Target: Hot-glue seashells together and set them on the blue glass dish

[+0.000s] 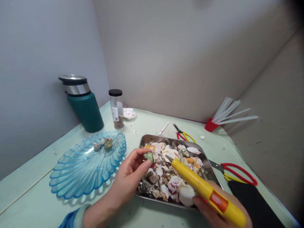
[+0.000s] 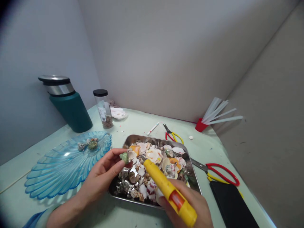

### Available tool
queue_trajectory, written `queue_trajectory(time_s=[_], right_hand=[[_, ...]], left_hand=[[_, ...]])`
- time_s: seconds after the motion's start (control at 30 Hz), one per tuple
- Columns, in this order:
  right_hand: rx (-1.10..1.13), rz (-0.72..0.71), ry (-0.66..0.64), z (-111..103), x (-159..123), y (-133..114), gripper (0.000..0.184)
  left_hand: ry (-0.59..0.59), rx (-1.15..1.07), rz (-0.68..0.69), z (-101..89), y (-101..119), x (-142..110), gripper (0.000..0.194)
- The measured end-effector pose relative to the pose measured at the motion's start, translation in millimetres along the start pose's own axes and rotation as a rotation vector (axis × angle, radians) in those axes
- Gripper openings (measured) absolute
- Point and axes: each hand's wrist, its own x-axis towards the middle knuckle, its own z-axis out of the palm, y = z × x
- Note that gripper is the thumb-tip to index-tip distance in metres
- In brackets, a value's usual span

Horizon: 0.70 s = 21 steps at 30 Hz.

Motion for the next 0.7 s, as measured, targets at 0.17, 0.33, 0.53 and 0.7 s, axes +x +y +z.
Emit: queue_trajectory(time_s=[0.17, 0.33, 0.53, 0.7], right_hand=[[-0.185, -0.075, -0.150, 2, 2, 14, 0.034], [-0.401, -0.139, -0.318, 11, 4, 11, 0.039], [-0.438, -0.178, -0.329, 7, 20, -9, 0.024], [-0.254, -0.232, -0.176, 14, 36, -35, 0.020]], left_hand=[[0.053, -0.128, -0.024, -0.1, 2, 2, 0.035], [0.026, -0.168, -0.041, -1.1, 4, 3, 0.034], [0.009, -0.232, -0.017, 0.2, 2, 4, 0.034], [-0.043, -0.321, 0.046, -0.2, -3, 7, 0.030]])
